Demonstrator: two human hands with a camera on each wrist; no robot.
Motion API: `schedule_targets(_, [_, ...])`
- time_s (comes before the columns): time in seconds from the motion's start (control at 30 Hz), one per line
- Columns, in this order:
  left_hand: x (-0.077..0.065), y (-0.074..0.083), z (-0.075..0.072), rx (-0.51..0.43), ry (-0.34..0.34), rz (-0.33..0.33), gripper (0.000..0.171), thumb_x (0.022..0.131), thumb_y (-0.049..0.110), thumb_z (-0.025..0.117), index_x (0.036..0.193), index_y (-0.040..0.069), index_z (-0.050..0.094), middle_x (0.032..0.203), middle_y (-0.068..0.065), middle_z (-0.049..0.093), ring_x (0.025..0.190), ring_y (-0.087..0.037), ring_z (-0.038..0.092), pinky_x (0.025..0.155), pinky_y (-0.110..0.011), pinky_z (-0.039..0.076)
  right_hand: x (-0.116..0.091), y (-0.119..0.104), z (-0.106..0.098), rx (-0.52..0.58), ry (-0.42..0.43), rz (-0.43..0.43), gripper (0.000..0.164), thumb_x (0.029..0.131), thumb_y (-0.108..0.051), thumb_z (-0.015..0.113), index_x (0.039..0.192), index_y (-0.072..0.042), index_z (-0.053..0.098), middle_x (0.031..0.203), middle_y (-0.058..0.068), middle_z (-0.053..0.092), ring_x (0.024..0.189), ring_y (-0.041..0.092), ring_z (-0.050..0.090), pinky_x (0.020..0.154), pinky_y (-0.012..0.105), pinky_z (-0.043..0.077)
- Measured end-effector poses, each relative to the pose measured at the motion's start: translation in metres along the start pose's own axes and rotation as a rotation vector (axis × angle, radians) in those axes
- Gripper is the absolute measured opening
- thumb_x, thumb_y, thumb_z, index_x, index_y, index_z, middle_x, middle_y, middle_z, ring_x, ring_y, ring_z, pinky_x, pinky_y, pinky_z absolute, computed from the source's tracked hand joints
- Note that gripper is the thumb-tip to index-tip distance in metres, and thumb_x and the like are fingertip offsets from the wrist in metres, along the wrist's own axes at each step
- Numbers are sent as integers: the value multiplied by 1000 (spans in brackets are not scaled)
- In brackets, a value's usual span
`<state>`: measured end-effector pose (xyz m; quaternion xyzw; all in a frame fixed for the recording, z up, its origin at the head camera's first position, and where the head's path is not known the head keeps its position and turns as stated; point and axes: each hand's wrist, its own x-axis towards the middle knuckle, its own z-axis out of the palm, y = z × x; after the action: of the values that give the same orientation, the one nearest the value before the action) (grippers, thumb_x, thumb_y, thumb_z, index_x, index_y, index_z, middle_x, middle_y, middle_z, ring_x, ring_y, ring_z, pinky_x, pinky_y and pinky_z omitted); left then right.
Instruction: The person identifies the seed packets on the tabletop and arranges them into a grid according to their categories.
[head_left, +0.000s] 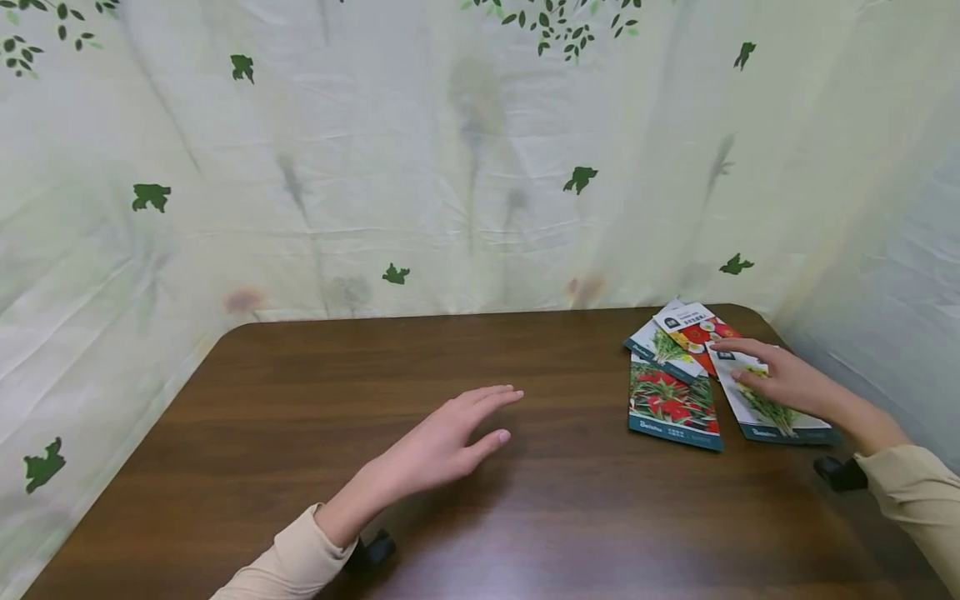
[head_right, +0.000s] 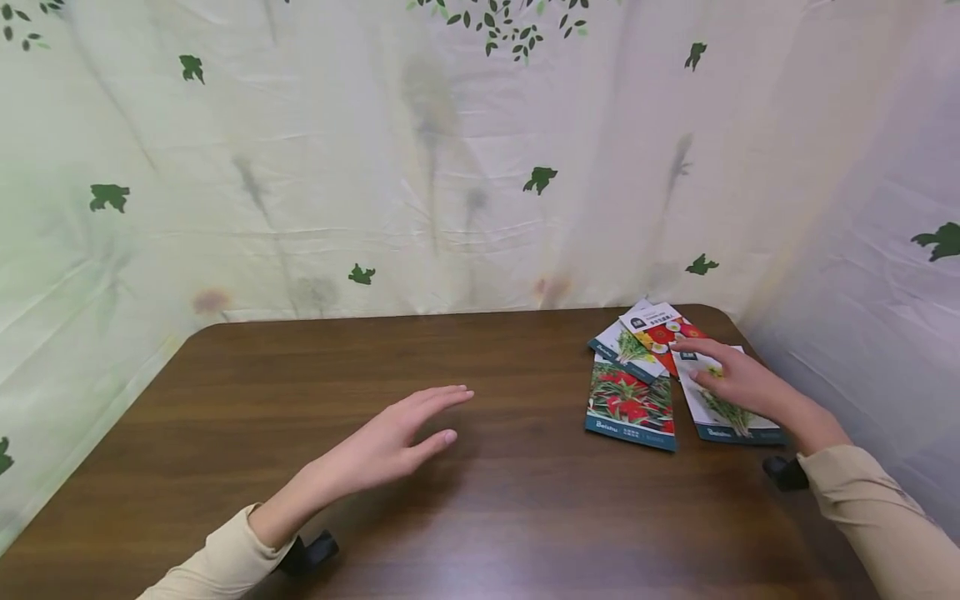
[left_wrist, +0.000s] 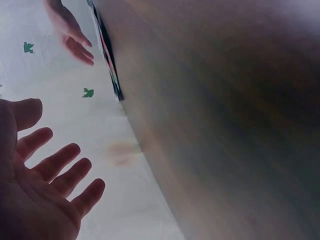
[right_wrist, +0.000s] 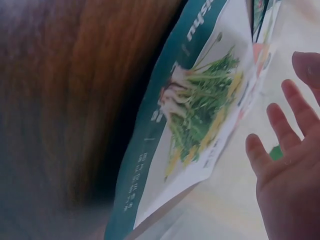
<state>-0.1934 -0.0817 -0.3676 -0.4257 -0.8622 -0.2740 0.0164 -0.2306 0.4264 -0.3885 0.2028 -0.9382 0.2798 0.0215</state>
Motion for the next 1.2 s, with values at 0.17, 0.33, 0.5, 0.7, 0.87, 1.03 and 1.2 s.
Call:
schedule_targets(0.17, [15,-3,8,-55,-39,-33,50,102,35,54,149,24,42,149,7,43,138,-8,35,111,-36,33,1,7,1,2,-30,13,45,96,-6,60,140,-1,48,138,28,47,125,48,38,90,73,35])
schedule_targets(0.33, [28,-5,18,-115,-53,-29,50,102,33,55,149,25,41,148,10,43,137,-6,36,110,-36,34,1,15,4,39,-76,60,46,97,-9,61,140,1,47,140,32,43,124,50,36,90,71,35])
schedule_targets(0.5, [38,-3,29,-138,-80,-22,54,102,35,54,152,27,35,150,8,40,138,-9,36,110,-37,34,-1,22,6,52,-104,111,49,96,-8,62,141,3,45,143,33,38,127,51,33,94,70,32])
schedule_targets(0.7, [54,0,36,-182,-100,10,51,102,33,55,150,26,40,148,8,43,136,-8,38,109,-36,35,-5,27,8,17,-72,6,42,93,-1,62,134,7,51,140,33,43,126,55,34,93,71,32])
schedule_targets(0.87, [74,2,39,-234,-100,29,48,101,31,57,147,25,45,146,7,48,133,-9,43,107,-34,38,-5,26,7,20,-82,3,40,95,-4,61,133,6,53,141,33,42,128,57,33,93,73,31])
schedule_targets(1.03, [94,3,43,-268,-113,40,53,100,28,59,149,27,40,144,5,50,133,-10,44,104,-35,41,-2,26,7,27,-109,-10,40,95,-4,61,132,6,53,141,34,40,128,56,32,93,72,32])
schedule_targets(1.2, [115,4,51,-249,-127,71,54,98,24,61,148,25,41,145,3,49,133,-7,42,106,-30,38,2,28,7,30,-127,1,39,95,-5,62,132,4,53,141,31,40,129,53,33,94,71,33])
